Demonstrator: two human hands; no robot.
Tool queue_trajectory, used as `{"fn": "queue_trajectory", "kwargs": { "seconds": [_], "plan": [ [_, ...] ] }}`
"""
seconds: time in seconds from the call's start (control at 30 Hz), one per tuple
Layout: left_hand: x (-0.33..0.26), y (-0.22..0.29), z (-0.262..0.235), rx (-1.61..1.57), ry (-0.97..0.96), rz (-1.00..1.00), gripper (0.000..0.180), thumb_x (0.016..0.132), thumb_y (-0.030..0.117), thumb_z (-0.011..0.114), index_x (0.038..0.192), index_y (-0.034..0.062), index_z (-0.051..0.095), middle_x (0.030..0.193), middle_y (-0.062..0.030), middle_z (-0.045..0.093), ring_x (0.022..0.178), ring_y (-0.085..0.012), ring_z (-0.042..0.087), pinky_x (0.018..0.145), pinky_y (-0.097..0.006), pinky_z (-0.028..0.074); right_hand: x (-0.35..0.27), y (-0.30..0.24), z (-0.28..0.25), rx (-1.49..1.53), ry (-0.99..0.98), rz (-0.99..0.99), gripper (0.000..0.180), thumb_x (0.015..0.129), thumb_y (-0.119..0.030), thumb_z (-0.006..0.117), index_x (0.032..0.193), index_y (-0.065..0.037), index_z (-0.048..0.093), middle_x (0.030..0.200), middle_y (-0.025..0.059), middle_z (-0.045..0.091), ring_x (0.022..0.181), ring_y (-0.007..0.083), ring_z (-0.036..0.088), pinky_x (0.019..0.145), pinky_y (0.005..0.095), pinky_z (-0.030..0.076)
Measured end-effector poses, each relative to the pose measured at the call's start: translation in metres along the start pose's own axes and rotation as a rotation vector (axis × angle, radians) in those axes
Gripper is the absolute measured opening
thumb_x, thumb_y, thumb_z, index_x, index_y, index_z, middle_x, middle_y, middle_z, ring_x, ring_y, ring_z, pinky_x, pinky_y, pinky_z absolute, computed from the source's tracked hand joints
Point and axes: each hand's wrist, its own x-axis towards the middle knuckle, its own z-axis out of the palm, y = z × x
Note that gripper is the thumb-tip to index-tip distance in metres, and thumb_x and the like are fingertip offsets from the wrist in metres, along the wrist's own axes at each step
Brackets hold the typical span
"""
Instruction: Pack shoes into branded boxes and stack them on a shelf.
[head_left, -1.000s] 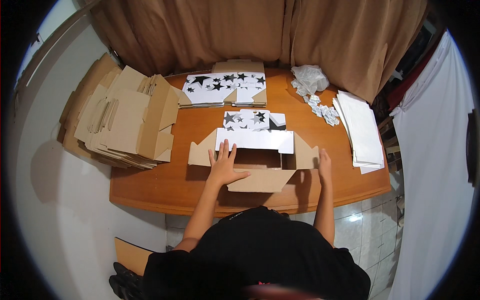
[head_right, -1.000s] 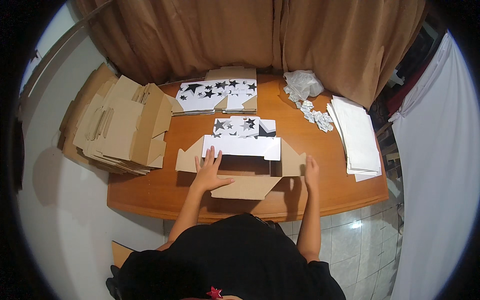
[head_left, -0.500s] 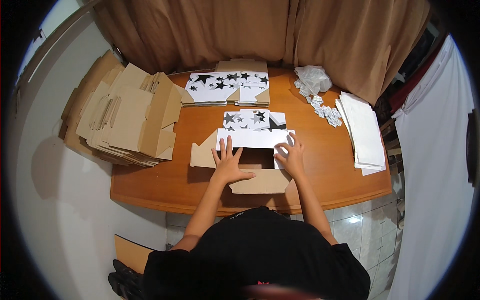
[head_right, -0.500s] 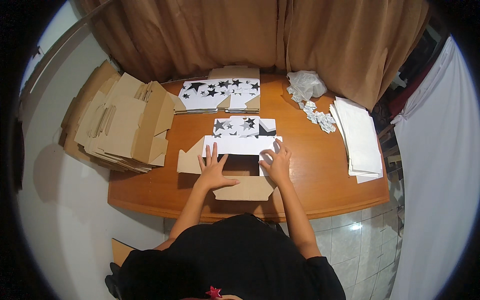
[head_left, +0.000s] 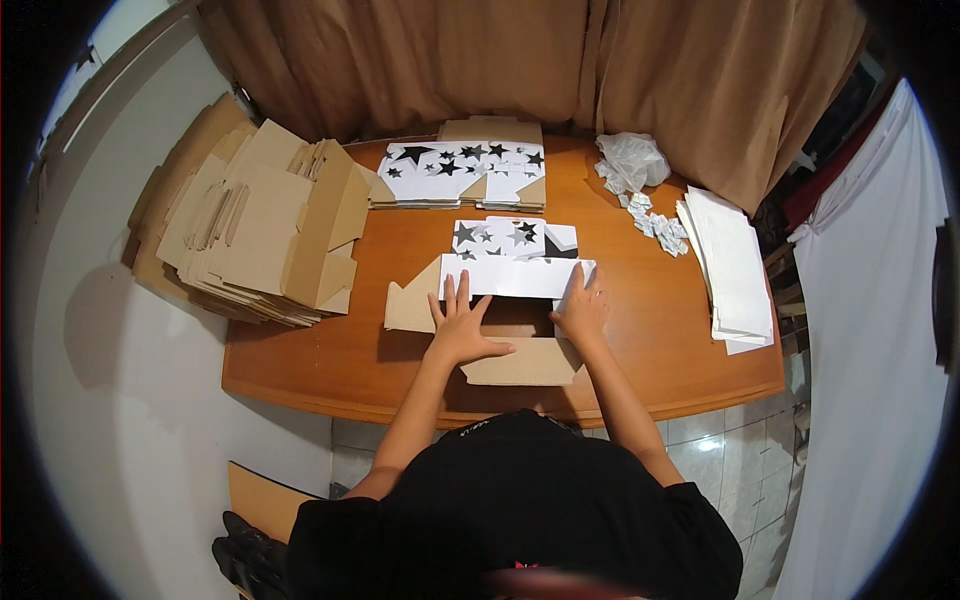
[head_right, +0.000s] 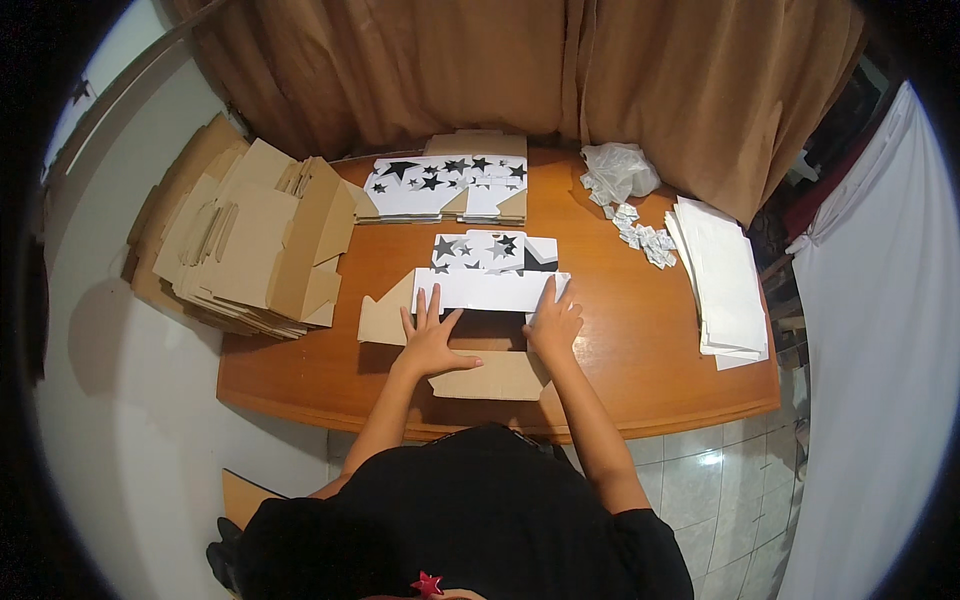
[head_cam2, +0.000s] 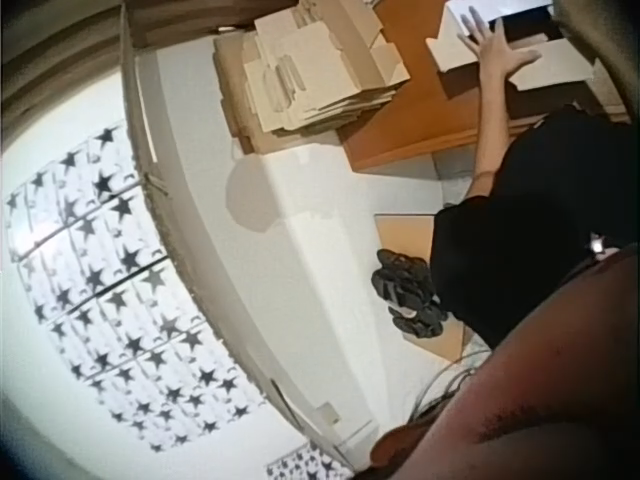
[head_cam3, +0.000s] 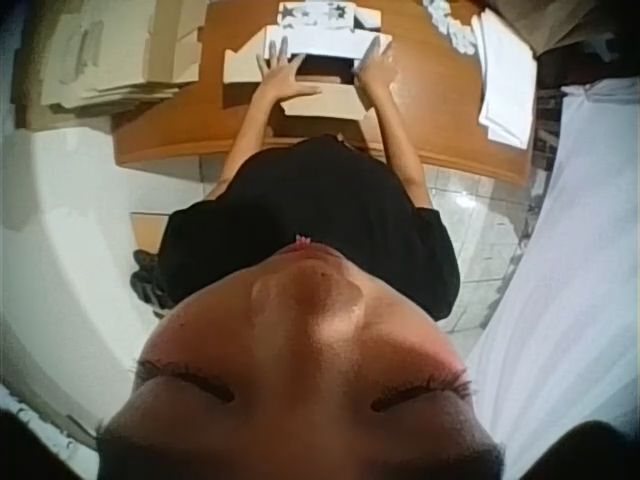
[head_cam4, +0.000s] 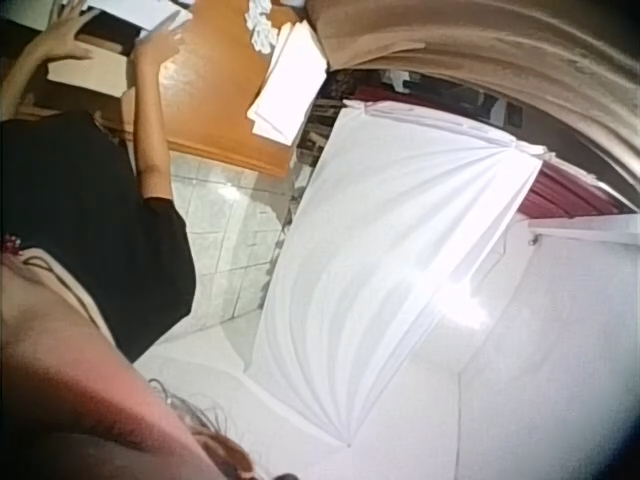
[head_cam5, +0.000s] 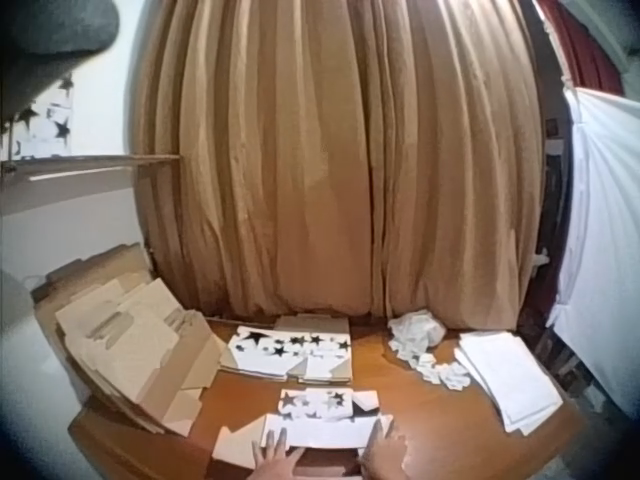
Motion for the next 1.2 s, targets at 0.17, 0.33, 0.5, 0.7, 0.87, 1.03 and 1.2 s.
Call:
{"fn": "queue_trajectory", "kwargs": {
  "seconds": [0.17, 0.33, 0.5, 0.7, 0.87, 1.03, 1.2],
  "plan": [
    [-0.009, 0.000, -0.021, -0.049, 0.349, -0.153, 0.073, 0.065, 0.059, 0.065, 0.118, 0.0104, 0.055, 0.146, -0.0199, 0.015, 0.134, -0.0431, -0.001, 0.099, -0.066, -0.004, 0.005, 0.000, -0.006, 0.034, 0.024, -0.017, 0.100, 0.055, -0.039, 0.080, 0.135, -0.010, 0.029, 0.137, 0.0252, 0.024, 0.113, 0.0456, 0.037, 0.088, 0.0535, 0.037],
    [-0.020, -0.031, -0.034, 0.025, 0.708, -0.526, 0.076, 0.073, 0.048, 0.065, 0.129, 0.0034, 0.040, 0.143, -0.0226, 0.020, 0.134, -0.0412, 0.008, 0.098, -0.067, -0.003, 0.024, 0.007, -0.005, 0.102, 0.051, -0.119, 0.101, 0.054, -0.040, 0.081, 0.137, -0.015, 0.029, 0.136, 0.0245, 0.025, 0.118, 0.0496, 0.030, 0.093, 0.0568, 0.032],
    [-0.022, -0.030, -0.031, -0.674, 0.728, -0.194, 0.071, 0.079, 0.032, 0.064, 0.132, -0.0021, 0.031, 0.131, -0.0266, 0.039, 0.120, -0.0379, 0.041, 0.104, -0.046, 0.024, 0.028, 0.002, -0.002, 0.053, 0.031, -0.235, 0.093, 0.055, -0.037, 0.081, 0.134, -0.021, 0.035, 0.136, 0.0194, 0.029, 0.119, 0.0509, 0.027, 0.092, 0.0598, 0.031],
    [-0.022, -0.008, -0.020, -0.579, 0.156, 0.159, 0.067, 0.080, 0.038, 0.061, 0.131, 0.0003, 0.038, 0.136, -0.0188, 0.039, 0.124, -0.0333, 0.039, 0.105, -0.044, 0.026, 0.029, 0.011, 0.007, 0.050, 0.063, -0.281, 0.084, 0.058, -0.037, 0.079, 0.132, -0.020, 0.040, 0.131, 0.0178, 0.036, 0.120, 0.0492, 0.027, 0.091, 0.0604, 0.031],
    [-0.019, -0.012, -0.011, -0.346, -0.019, 0.229, 0.074, 0.080, 0.054, 0.053, 0.131, 0.0016, 0.041, 0.134, -0.0182, 0.042, 0.127, -0.0296, 0.036, 0.107, -0.048, 0.018, 0.023, 0.007, 0.002, -0.014, 0.050, -0.242, 0.083, 0.061, -0.036, 0.077, 0.132, -0.019, 0.039, 0.132, 0.0184, 0.036, 0.120, 0.0480, 0.027, 0.089, 0.0598, 0.033],
    [-0.011, -0.018, -0.003, -0.152, -0.113, 0.218, 0.082, 0.073, 0.062, 0.056, 0.128, 0.0016, 0.044, 0.132, -0.0176, 0.044, 0.128, -0.0272, 0.035, 0.108, -0.046, 0.015, 0.023, 0.006, 0.005, -0.036, 0.047, -0.212, 0.083, 0.062, -0.035, 0.076, 0.134, -0.019, 0.037, 0.134, 0.0181, 0.035, 0.120, 0.0472, 0.028, 0.088, 0.0595, 0.034],
    [-0.014, -0.016, -0.021, -0.228, -0.227, 0.256, 0.087, 0.059, 0.062, 0.068, 0.124, 0.0076, 0.051, 0.139, -0.0160, 0.036, 0.135, -0.0280, 0.021, 0.107, -0.053, 0.005, 0.027, 0.011, 0.002, 0.060, 0.056, -0.209, 0.082, 0.058, -0.038, 0.079, 0.129, -0.017, 0.044, 0.133, 0.0177, 0.036, 0.120, 0.0452, 0.029, 0.089, 0.0575, 0.036]
  ]
}}
